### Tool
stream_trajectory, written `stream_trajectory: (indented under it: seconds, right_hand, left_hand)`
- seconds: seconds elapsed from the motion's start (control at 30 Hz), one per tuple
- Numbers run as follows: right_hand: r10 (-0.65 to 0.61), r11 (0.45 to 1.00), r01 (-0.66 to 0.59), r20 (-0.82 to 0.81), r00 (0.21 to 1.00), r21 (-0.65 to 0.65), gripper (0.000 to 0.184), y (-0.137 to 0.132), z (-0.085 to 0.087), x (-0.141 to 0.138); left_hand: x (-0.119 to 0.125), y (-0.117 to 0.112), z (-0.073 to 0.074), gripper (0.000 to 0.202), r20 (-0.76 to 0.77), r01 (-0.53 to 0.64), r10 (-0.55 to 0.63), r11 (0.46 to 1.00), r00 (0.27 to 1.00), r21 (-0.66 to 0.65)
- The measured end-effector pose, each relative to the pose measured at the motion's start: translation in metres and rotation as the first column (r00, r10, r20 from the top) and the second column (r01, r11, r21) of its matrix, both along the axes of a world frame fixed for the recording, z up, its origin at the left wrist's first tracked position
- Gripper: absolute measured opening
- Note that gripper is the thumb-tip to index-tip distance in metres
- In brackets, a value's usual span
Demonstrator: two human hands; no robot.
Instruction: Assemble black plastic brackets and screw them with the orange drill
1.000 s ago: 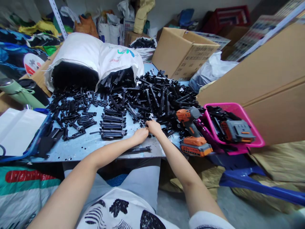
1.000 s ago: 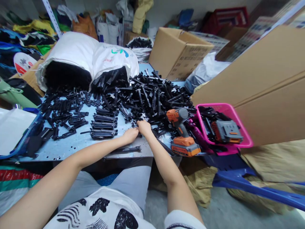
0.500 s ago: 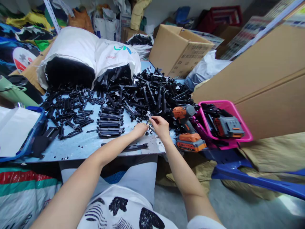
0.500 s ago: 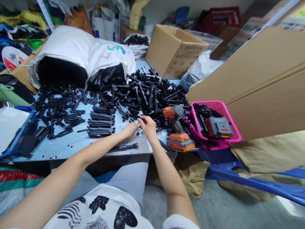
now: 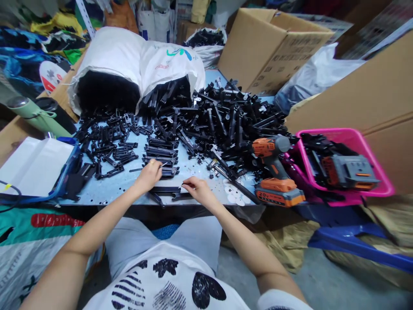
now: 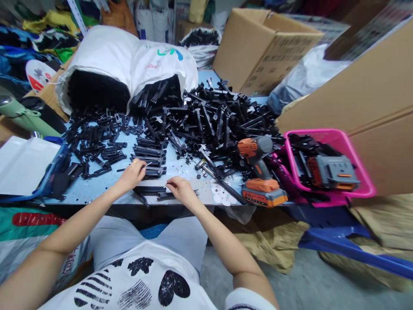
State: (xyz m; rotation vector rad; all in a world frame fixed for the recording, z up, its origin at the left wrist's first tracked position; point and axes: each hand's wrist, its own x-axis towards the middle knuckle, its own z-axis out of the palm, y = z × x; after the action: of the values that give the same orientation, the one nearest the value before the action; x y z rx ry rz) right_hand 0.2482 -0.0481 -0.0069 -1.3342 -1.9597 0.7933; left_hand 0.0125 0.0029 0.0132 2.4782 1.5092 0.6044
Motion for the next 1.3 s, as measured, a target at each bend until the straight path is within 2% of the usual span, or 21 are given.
stream_trajectory:
  seconds: [0.1,0.17,0.27,0.33,0.4,0.5,0.6,0.67,0.77,0.83,0.87,0.93,1.0,1.07,1.13,1.2,1.3]
  right_hand:
    - [0.081,0.996,-0.088,0.288,0.954,0.012,0.013,-0.005,0.016,-0.009]
    - [0.131,0.989,-0.15,0.513,0.848,-0.005,0.017,-0.01,0.029,-0.016]
    - [0.229,0.965,-0.252,0.705,0.671,-0.075,0.022,-0.017,0.042,-0.028]
    - [0.272,0.951,-0.291,0.743,0.612,-0.108,0.022,-0.016,0.044,-0.033]
    - [0.289,0.943,-0.311,0.752,0.592,-0.118,0.021,-0.012,0.044,-0.035]
    - [0.297,0.939,-0.328,0.737,0.608,-0.107,0.018,-0.006,0.042,-0.033]
    - [0.239,0.96,-0.274,0.689,0.684,-0.062,0.019,-0.006,0.032,-0.028]
    - [0.195,0.969,-0.247,0.605,0.772,0.003,0.024,-0.011,0.019,-0.022]
    - [0.162,0.961,-0.234,0.384,0.909,0.147,0.027,-0.02,-0.006,-0.011]
    - [0.185,0.945,-0.245,0.265,0.946,0.218,0.029,-0.023,-0.02,-0.001]
    - [0.211,0.934,-0.27,0.247,0.946,0.234,0.031,-0.023,-0.025,0.003]
    - [0.246,0.917,-0.324,0.311,0.918,0.233,0.036,-0.022,-0.031,0.012]
    - [0.176,0.927,-0.299,0.441,0.88,0.228,0.042,-0.017,-0.033,0.019]
    - [0.059,0.946,-0.224,0.554,0.83,0.235,0.05,-0.013,-0.032,0.024]
    - [0.008,0.95,-0.196,0.608,0.794,0.244,0.056,-0.011,-0.026,0.026]
    - [0.073,0.929,-0.272,0.596,0.8,0.252,0.061,-0.014,-0.009,0.026]
    - [0.35,0.822,-0.488,0.415,0.84,0.293,0.063,-0.027,0.034,0.025]
  left_hand:
    - [-0.043,-0.029,0.0,0.023,0.008,-0.034,0.034,0.998,0.999,-0.044]
    - [-0.058,-0.043,0.002,0.024,-0.06,-0.021,0.013,0.993,0.998,-0.118]
    - [-0.063,-0.054,0.011,0.024,-0.247,0.051,-0.119,0.962,0.962,-0.267]
    - [-0.059,-0.054,0.018,0.026,-0.347,0.081,-0.198,0.943,0.917,-0.323]
    - [-0.051,-0.051,0.023,0.027,-0.407,0.095,-0.228,0.943,0.884,-0.32]
    - [-0.039,-0.046,0.021,0.025,-0.46,0.137,-0.254,0.952,0.851,-0.274]
    - [-0.033,-0.048,0.005,0.023,-0.457,0.152,-0.24,0.963,0.856,-0.221]
    - [-0.036,-0.054,-0.01,0.021,-0.399,0.119,-0.172,0.981,0.901,-0.155]
    - [-0.044,-0.068,-0.03,0.027,-0.25,0.064,-0.063,0.998,0.966,-0.003]
    - [-0.044,-0.075,-0.035,0.03,-0.186,0.028,-0.01,0.995,0.983,0.097]
    - [-0.042,-0.077,-0.036,0.031,-0.172,0.036,-0.014,0.991,0.985,0.127]
    - [-0.03,-0.077,-0.037,0.036,-0.173,0.136,-0.111,0.981,0.979,0.137]
    - [-0.014,-0.071,-0.039,0.044,-0.204,0.273,-0.25,0.957,0.947,0.095]
    - [0.002,-0.062,-0.041,0.047,-0.257,0.304,-0.283,0.951,0.924,0.048]
    - [0.012,-0.055,-0.04,0.044,-0.29,0.253,-0.235,0.967,0.928,0.023]
    - [0.014,-0.057,-0.031,0.049,-0.247,0.23,-0.214,0.973,0.945,0.035]
    - [0.008,-0.079,-0.001,0.057,0.015,0.339,-0.342,0.934,0.939,0.112]
